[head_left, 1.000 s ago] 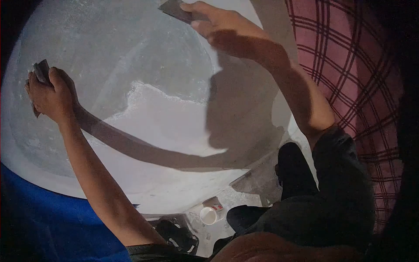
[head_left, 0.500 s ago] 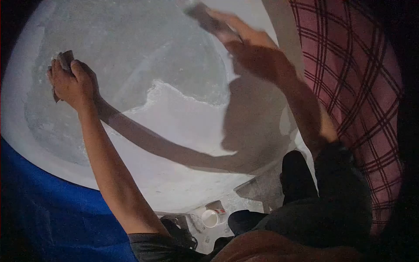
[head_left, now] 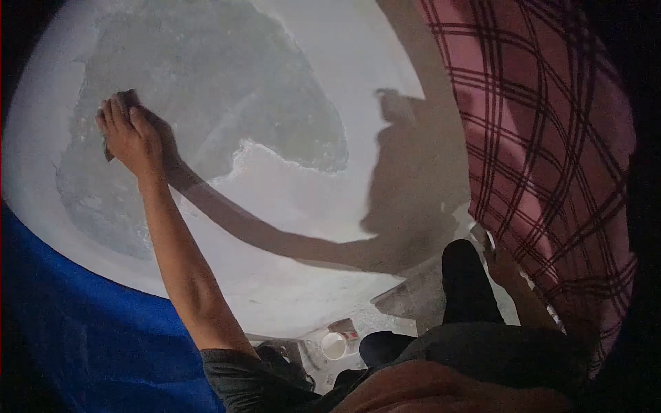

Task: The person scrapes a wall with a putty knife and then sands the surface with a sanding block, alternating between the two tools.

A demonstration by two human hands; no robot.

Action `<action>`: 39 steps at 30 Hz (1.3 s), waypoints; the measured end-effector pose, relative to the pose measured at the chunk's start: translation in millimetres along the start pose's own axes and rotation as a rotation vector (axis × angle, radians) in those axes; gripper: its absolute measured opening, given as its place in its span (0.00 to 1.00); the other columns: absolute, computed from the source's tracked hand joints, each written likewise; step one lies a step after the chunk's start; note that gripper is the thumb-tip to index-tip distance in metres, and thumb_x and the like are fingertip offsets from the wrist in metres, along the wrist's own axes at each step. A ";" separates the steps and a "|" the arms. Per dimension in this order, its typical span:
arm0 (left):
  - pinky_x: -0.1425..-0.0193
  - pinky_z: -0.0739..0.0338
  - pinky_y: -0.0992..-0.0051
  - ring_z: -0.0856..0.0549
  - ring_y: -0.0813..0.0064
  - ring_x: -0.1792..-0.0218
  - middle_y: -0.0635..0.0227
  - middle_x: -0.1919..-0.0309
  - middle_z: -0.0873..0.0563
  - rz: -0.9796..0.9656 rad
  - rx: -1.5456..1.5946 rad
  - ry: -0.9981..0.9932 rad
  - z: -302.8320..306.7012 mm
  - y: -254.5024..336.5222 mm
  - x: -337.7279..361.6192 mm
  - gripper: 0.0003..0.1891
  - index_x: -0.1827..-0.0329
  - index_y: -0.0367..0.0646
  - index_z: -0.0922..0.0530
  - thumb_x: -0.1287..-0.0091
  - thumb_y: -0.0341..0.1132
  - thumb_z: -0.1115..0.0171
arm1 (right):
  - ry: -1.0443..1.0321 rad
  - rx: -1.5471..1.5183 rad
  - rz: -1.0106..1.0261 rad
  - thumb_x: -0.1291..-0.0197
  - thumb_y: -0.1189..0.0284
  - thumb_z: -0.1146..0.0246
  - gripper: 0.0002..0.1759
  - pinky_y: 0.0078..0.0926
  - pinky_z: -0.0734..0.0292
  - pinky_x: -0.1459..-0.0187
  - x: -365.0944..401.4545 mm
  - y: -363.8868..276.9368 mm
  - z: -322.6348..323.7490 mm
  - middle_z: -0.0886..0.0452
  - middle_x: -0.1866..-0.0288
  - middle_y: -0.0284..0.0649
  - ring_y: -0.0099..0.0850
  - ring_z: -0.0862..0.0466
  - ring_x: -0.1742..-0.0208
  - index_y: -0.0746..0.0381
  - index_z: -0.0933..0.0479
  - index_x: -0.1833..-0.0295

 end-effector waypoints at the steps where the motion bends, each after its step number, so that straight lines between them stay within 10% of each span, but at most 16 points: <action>1: 0.20 0.41 0.49 0.35 0.42 0.22 0.51 0.27 0.25 -0.011 0.075 -0.004 -0.4 11.8 -4.6 0.27 0.27 0.45 0.25 0.25 0.46 0.48 | -0.148 0.018 -0.037 0.26 0.64 0.42 0.28 0.50 0.25 0.43 8.7 28.5 -19.2 0.20 0.44 0.63 0.58 0.19 0.45 0.68 0.33 0.28; 5: 0.22 0.38 0.49 0.30 0.46 0.25 0.52 0.29 0.23 -0.235 0.295 -0.006 -13.6 115.5 -36.9 0.24 0.30 0.43 0.24 0.25 0.44 0.45 | 0.045 0.109 0.078 0.25 0.62 0.43 0.26 0.50 0.27 0.38 13.1 47.1 -16.6 0.20 0.43 0.62 0.58 0.21 0.40 0.68 0.30 0.31; 10: 0.24 0.41 0.40 0.37 0.51 0.20 0.56 0.22 0.31 -0.165 0.339 -0.351 -49.0 250.1 2.3 0.27 0.24 0.46 0.31 0.26 0.38 0.47 | 0.178 -0.348 -0.510 0.24 0.59 0.44 0.27 0.51 0.28 0.34 39.0 199.5 -96.1 0.21 0.39 0.60 0.55 0.22 0.37 0.67 0.30 0.30; 12: 0.23 0.42 0.37 0.37 0.48 0.20 0.51 0.22 0.32 -0.128 0.390 -0.372 -46.7 287.0 48.3 0.29 0.24 0.39 0.33 0.29 0.33 0.46 | 0.400 -0.554 -0.635 0.24 0.58 0.45 0.27 0.52 0.29 0.33 75.0 302.6 -156.9 0.21 0.37 0.59 0.54 0.22 0.35 0.67 0.30 0.30; 13: 0.23 0.42 0.36 0.37 0.46 0.21 0.51 0.22 0.32 -0.131 0.382 -0.482 -38.8 305.9 77.6 0.30 0.23 0.39 0.34 0.30 0.33 0.45 | 0.971 -0.748 -0.242 0.23 0.58 0.45 0.28 0.52 0.29 0.32 83.3 401.6 -254.8 0.21 0.37 0.59 0.54 0.23 0.35 0.67 0.30 0.30; 14: 0.24 0.40 0.36 0.38 0.45 0.20 0.50 0.21 0.33 -0.225 0.379 -0.588 -28.2 324.1 115.5 0.31 0.23 0.38 0.34 0.31 0.32 0.45 | 0.559 -0.669 -0.759 0.23 0.58 0.45 0.28 0.52 0.29 0.33 124.3 372.9 -188.8 0.21 0.37 0.59 0.53 0.22 0.35 0.67 0.30 0.30; 18: 0.26 0.38 0.33 0.45 0.53 0.16 0.51 0.17 0.44 -0.726 0.450 -1.186 71.2 376.0 319.4 0.34 0.20 0.42 0.37 0.31 0.32 0.44 | 0.446 -0.576 -1.048 0.24 0.58 0.45 0.27 0.50 0.27 0.37 191.4 341.1 -129.1 0.20 0.38 0.57 0.51 0.21 0.38 0.67 0.30 0.30; 19: 0.21 0.44 0.39 0.43 0.54 0.17 0.52 0.21 0.35 -0.530 0.754 -1.028 102.6 367.7 390.4 0.33 0.23 0.44 0.31 0.35 0.34 0.41 | 0.447 -0.569 -1.081 0.24 0.58 0.45 0.27 0.49 0.26 0.38 203.9 339.3 -120.7 0.20 0.38 0.57 0.51 0.20 0.39 0.67 0.30 0.31; 23: 0.18 0.44 0.50 0.35 0.55 0.21 0.55 0.27 0.26 0.159 0.787 -1.630 275.1 299.2 584.5 0.29 0.32 0.45 0.23 0.40 0.27 0.40 | 0.440 -0.555 -1.134 0.24 0.58 0.44 0.27 0.48 0.24 0.41 211.8 346.4 -98.4 0.20 0.40 0.56 0.49 0.19 0.42 0.67 0.30 0.31; 27: 0.25 0.33 0.55 0.24 0.52 0.30 0.52 0.32 0.21 0.989 -0.140 -2.201 560.0 212.8 687.2 0.28 0.29 0.43 0.24 0.36 0.31 0.38 | 0.441 -0.577 -1.087 0.24 0.59 0.44 0.26 0.46 0.22 0.45 178.0 357.9 -87.5 0.19 0.41 0.55 0.47 0.18 0.45 0.67 0.31 0.31; 31: 0.25 0.33 0.56 0.25 0.51 0.30 0.51 0.32 0.22 1.527 -0.475 -2.104 745.1 230.8 641.4 0.28 0.29 0.42 0.25 0.34 0.32 0.39 | 0.448 -0.660 -1.017 0.24 0.59 0.44 0.26 0.44 0.20 0.49 139.6 363.2 -94.1 0.19 0.42 0.53 0.45 0.16 0.48 0.67 0.31 0.32; 39: 0.23 0.35 0.57 0.26 0.49 0.29 0.49 0.31 0.23 2.019 -0.324 -1.589 806.3 319.3 614.6 0.27 0.27 0.39 0.27 0.30 0.35 0.41 | 0.373 -0.950 -0.774 0.25 0.59 0.43 0.25 0.41 0.16 0.56 13.9 316.7 -140.5 0.18 0.44 0.51 0.41 0.13 0.54 0.66 0.31 0.32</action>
Point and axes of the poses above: each hand's wrist, its own x-axis away from the middle knuckle, its own z-axis out of the back of the hand, y = z × x, the point moved 3 cm from there along -x, towards the middle knuckle
